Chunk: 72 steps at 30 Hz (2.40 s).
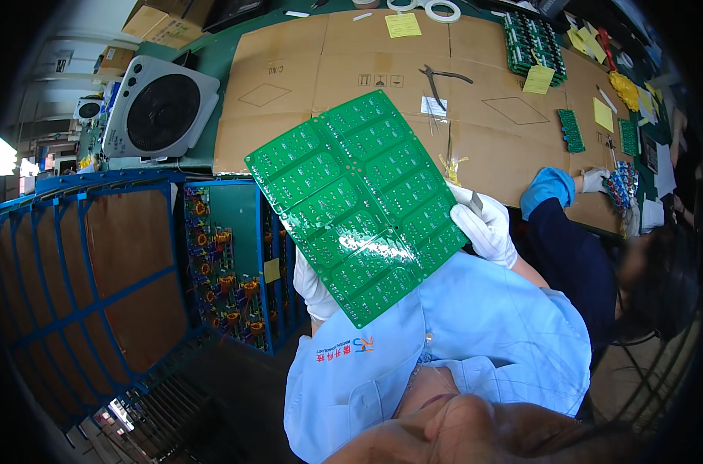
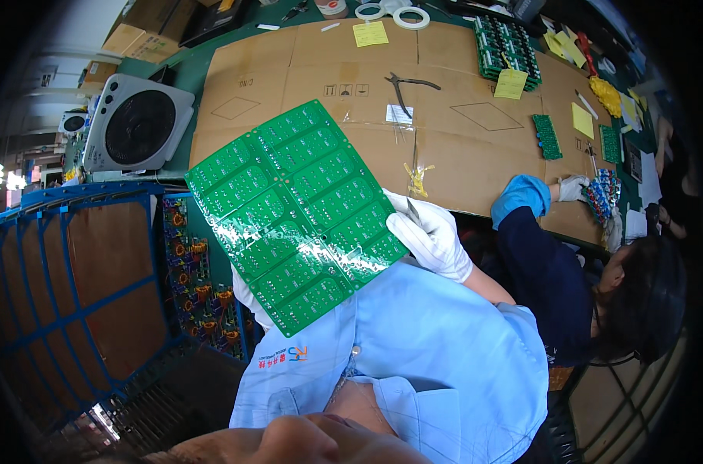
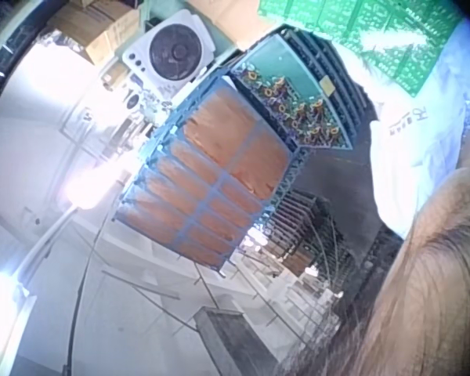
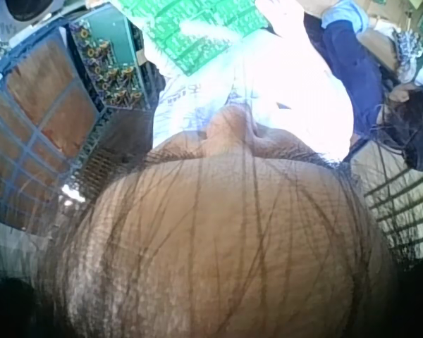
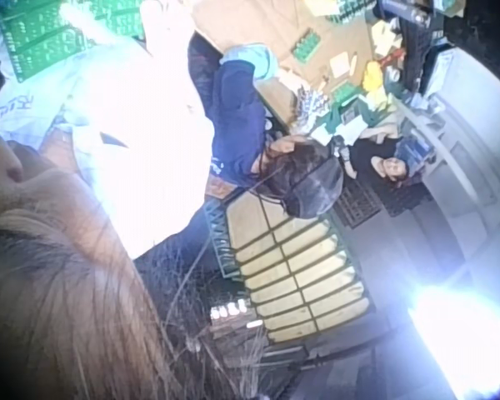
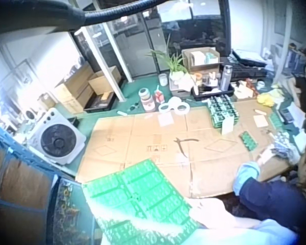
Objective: The person holds and inspects multiple green printed circuit boards, turning them over to view both sides. They place boards on a table, pick up new ones, and continue examining them while wearing white gloves.
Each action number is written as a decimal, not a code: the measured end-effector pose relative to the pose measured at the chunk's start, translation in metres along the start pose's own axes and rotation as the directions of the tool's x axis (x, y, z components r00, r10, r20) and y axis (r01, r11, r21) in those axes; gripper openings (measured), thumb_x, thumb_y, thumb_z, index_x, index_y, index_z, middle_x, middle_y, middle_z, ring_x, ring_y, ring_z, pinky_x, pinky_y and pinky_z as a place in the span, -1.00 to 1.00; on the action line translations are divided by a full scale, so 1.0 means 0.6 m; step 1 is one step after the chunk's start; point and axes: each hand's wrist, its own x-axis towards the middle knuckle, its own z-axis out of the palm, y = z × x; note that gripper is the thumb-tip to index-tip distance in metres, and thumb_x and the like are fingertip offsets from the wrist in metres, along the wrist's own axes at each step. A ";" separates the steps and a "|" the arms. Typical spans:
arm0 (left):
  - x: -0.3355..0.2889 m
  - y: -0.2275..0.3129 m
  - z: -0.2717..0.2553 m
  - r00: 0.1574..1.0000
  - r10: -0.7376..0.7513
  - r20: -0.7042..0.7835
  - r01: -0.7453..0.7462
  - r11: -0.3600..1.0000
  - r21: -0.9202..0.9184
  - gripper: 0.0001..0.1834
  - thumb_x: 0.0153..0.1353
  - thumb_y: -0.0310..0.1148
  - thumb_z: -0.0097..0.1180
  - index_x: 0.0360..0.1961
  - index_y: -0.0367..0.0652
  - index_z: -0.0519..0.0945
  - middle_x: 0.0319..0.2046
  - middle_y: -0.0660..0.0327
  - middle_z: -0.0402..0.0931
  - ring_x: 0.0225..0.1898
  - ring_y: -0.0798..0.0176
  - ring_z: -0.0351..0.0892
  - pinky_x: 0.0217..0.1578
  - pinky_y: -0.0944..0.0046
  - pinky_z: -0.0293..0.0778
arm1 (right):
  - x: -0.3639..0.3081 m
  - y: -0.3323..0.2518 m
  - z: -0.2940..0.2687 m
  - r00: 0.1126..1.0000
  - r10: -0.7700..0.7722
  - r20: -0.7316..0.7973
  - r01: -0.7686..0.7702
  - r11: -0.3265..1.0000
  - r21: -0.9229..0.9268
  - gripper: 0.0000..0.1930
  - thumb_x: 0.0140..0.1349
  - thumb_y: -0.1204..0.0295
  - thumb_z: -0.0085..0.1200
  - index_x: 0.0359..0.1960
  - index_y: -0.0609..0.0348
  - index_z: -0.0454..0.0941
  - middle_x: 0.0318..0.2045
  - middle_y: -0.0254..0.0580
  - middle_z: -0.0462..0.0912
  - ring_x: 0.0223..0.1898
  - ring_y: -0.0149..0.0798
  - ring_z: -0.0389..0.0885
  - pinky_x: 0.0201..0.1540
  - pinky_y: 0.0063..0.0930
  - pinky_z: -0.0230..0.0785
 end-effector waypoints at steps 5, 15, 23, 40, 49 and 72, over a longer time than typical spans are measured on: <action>0.001 0.001 -0.001 1.000 0.005 -0.003 -0.005 1.000 0.024 -0.46 0.45 -0.28 -0.21 0.37 -0.29 0.15 0.26 0.04 0.31 0.18 0.15 0.44 0.18 0.17 0.40 | -0.003 -0.007 -0.002 0.999 0.032 0.008 -0.033 0.999 0.028 -0.62 0.33 0.50 -0.06 0.16 0.37 0.46 -0.01 -0.09 0.64 -0.03 -0.37 0.58 0.08 -0.52 0.34; -0.005 0.001 -0.003 1.000 0.019 -0.010 -0.018 0.997 0.073 -0.47 0.45 -0.27 -0.21 0.37 -0.28 0.15 0.26 0.04 0.32 0.17 0.15 0.45 0.17 0.16 0.41 | -0.003 -0.005 0.001 0.996 0.085 0.021 -0.087 0.982 0.165 -0.62 0.35 0.50 -0.08 0.17 0.39 0.44 0.01 -0.11 0.61 -0.01 -0.40 0.54 0.11 -0.53 0.32; -0.012 0.003 0.001 1.000 0.010 -0.027 -0.008 0.996 0.086 -0.47 0.45 -0.27 -0.21 0.37 -0.27 0.16 0.26 0.04 0.32 0.16 0.16 0.45 0.16 0.16 0.42 | -0.007 -0.001 0.009 0.994 0.108 -0.012 -0.102 0.967 0.233 -0.62 0.35 0.50 -0.09 0.17 0.41 0.43 0.02 -0.13 0.61 -0.02 -0.43 0.53 0.09 -0.57 0.32; 0.003 0.013 0.023 0.982 -0.072 0.173 0.162 0.790 -0.591 -0.54 0.45 -0.22 -0.20 0.29 -0.21 0.29 0.14 0.04 0.45 0.10 0.10 0.52 0.09 0.03 0.50 | -0.011 0.008 0.017 0.994 0.107 -0.003 -0.101 0.952 0.290 -0.63 0.36 0.51 -0.10 0.15 0.44 0.44 -0.01 -0.14 0.61 -0.06 -0.45 0.53 0.06 -0.57 0.34; 0.020 0.008 0.056 0.982 -0.084 0.167 0.166 0.802 -0.574 -0.36 0.40 0.03 -0.15 0.29 -0.25 0.27 0.16 0.02 0.44 0.11 0.10 0.51 0.09 0.06 0.48 | -0.005 0.017 0.015 0.995 0.097 -0.018 -0.086 0.938 0.335 -0.61 0.35 0.50 -0.08 0.17 0.43 0.42 0.00 -0.15 0.61 -0.04 -0.45 0.53 0.08 -0.58 0.33; 0.055 -0.011 0.053 0.986 -0.168 -0.008 0.133 0.809 -0.572 -0.50 0.36 -0.24 -0.16 0.24 -0.28 0.36 0.19 -0.06 0.39 0.19 -0.09 0.42 0.18 -0.18 0.34 | 0.061 0.047 -0.044 0.870 -0.485 0.089 0.487 0.817 -0.308 -0.42 0.01 0.55 0.30 0.14 0.36 0.47 -0.50 -0.12 0.59 -0.58 -0.21 0.51 -0.49 -0.42 0.33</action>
